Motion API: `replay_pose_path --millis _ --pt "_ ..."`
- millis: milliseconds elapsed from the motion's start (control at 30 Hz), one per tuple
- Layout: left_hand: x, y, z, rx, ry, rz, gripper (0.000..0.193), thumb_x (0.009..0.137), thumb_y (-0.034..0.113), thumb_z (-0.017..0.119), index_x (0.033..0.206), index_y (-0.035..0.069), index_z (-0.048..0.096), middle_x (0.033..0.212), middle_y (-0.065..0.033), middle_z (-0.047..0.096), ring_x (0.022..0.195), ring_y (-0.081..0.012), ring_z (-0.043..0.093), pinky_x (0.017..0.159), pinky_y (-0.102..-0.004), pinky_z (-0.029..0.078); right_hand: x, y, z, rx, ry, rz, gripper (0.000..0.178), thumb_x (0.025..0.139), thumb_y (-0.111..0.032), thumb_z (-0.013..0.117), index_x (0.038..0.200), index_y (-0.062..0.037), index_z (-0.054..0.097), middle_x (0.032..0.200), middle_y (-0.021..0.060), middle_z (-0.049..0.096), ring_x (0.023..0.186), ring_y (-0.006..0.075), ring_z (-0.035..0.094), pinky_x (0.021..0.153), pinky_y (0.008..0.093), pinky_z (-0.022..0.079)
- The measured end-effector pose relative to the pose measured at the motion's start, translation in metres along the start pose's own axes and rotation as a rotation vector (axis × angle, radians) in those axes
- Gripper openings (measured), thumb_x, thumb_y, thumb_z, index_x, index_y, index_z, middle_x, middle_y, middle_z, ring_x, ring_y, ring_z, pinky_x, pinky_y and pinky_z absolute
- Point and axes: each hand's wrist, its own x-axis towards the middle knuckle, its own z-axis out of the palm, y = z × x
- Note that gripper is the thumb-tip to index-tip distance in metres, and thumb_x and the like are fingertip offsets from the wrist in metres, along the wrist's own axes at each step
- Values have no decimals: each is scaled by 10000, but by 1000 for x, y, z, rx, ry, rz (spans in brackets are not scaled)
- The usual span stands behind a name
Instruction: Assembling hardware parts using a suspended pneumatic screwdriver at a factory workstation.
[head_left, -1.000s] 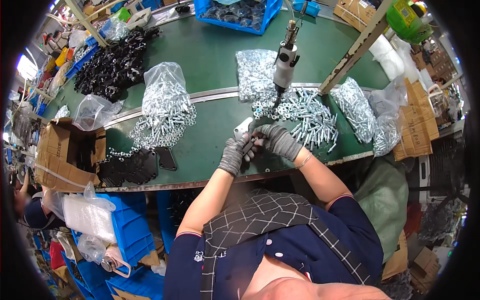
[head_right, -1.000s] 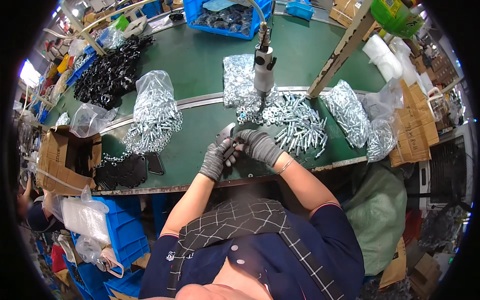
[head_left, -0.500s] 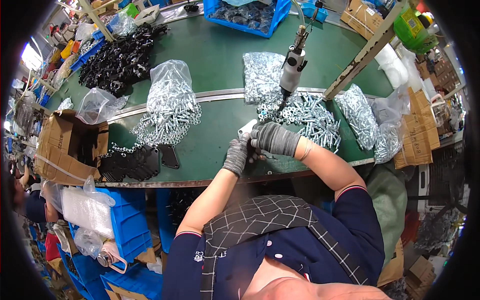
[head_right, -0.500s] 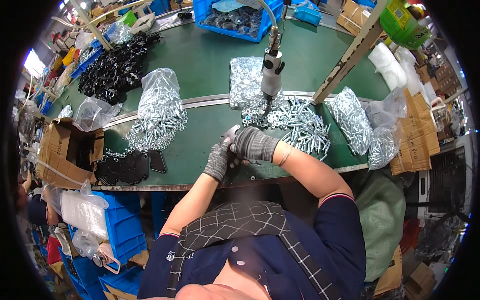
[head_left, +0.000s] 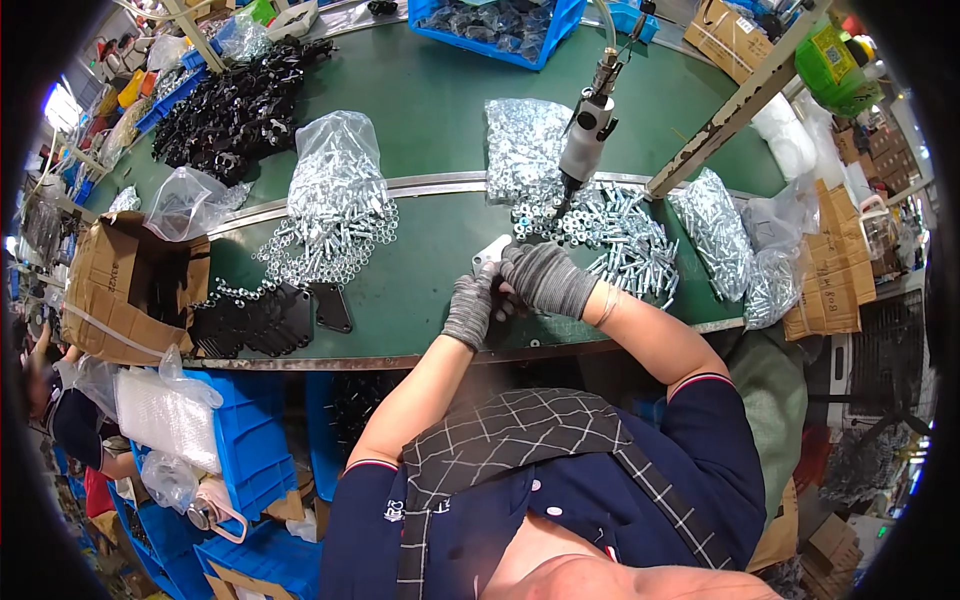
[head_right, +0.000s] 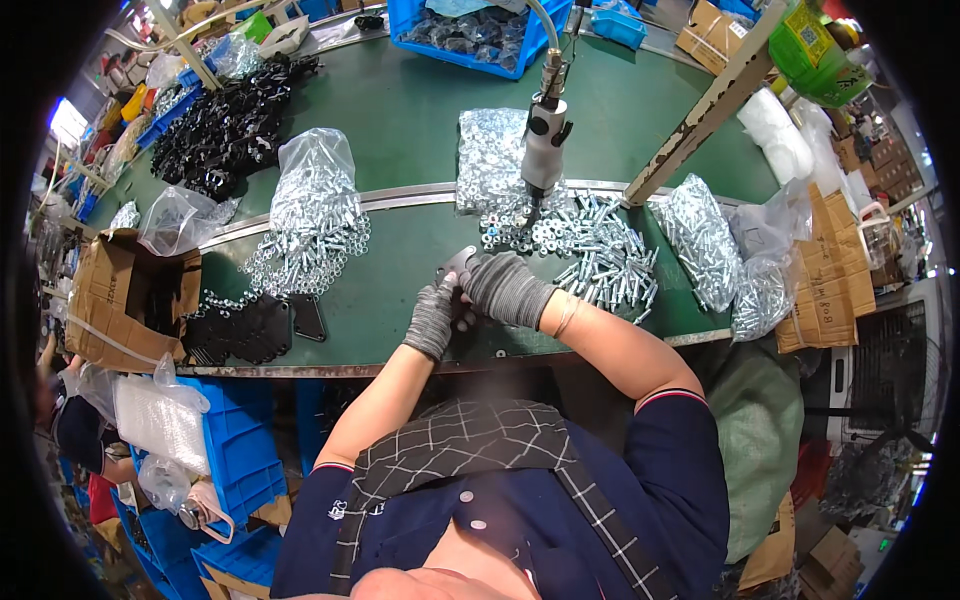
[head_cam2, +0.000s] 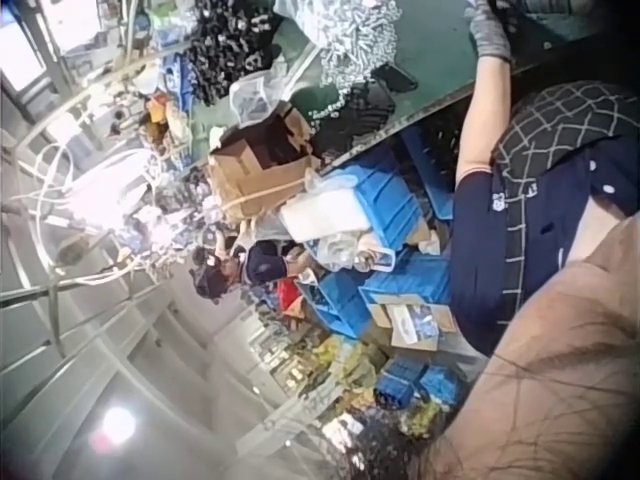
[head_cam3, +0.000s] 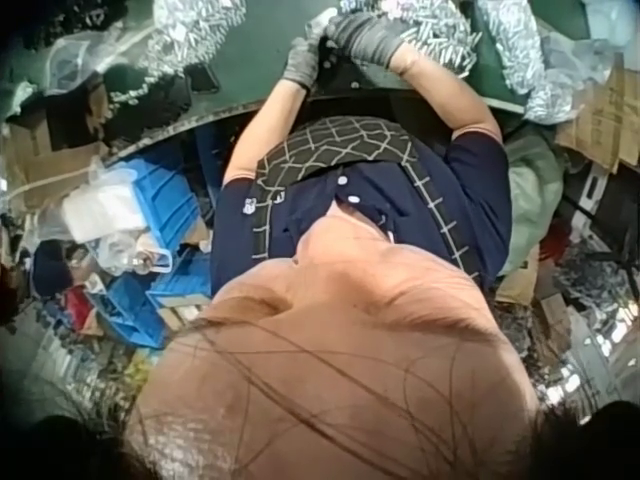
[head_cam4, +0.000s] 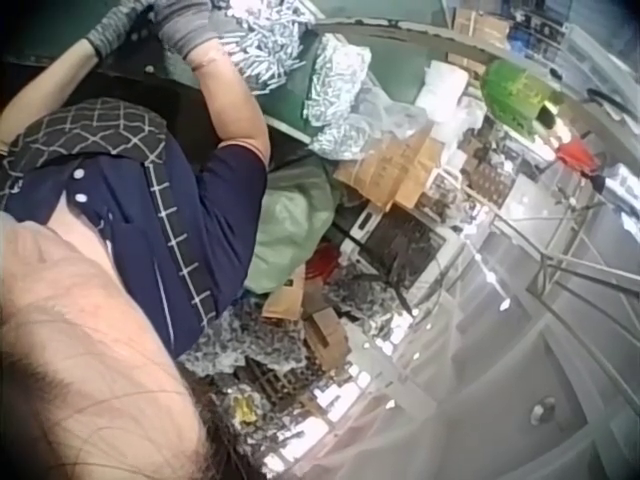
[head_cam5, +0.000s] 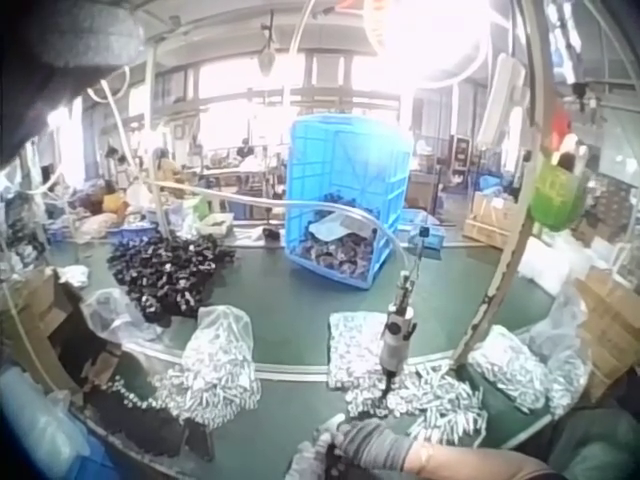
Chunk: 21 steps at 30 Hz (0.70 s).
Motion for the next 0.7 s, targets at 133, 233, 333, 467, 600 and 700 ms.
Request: replay_pose_path --millis 133,233,333,467,600,700 --pt "4 0 2 90 32 -10 284 921 275 439 883 14 543 620 -103 586 390 -186 512 304 -261 369 -3 -1 9 -74 176 -8 249 839 -287 520 863 -45 576 812 153 603 697 309 613 559 409 473" --pt "-5 6 4 60 16 -15 290 918 282 451 847 19 552 614 -104 586 392 -179 512 313 -259 373 -3 -2 -12 30 49 81 297 840 -334 512 889 -46 565 837 150 599 716 297 609 582 396 474" --pt "-12 13 3 -78 -33 -8 305 909 299 478 799 28 562 590 -99 579 390 -166 510 324 -255 374 -14 20 -18 -438 313 371 308 800 -309 602 936 -39 543 844 124 581 764 270 593 639 364 476" --pt "-4 -1 -8 -60 -118 43 318 905 324 483 830 27 568 603 -115 580 401 -178 522 330 -261 389 2 91 -68 230 1485 293 448 707 -134 749 1072 -51 503 897 79 593 811 173 585 716 277 485" --pt "-3 2 -3 -47 -132 50 322 907 334 475 850 30 567 609 -117 584 406 -186 529 338 -264 398 22 138 -53 1188 856 23 462 682 -84 758 1074 -42 516 945 66 607 854 160 583 750 295 495" --pt "-10 10 2 -74 -146 -9 337 914 331 455 852 18 561 613 -120 588 407 -185 531 348 -268 407 33 108 -50 1215 973 166 406 713 -61 718 1066 -37 518 941 68 616 852 167 586 738 301 498"
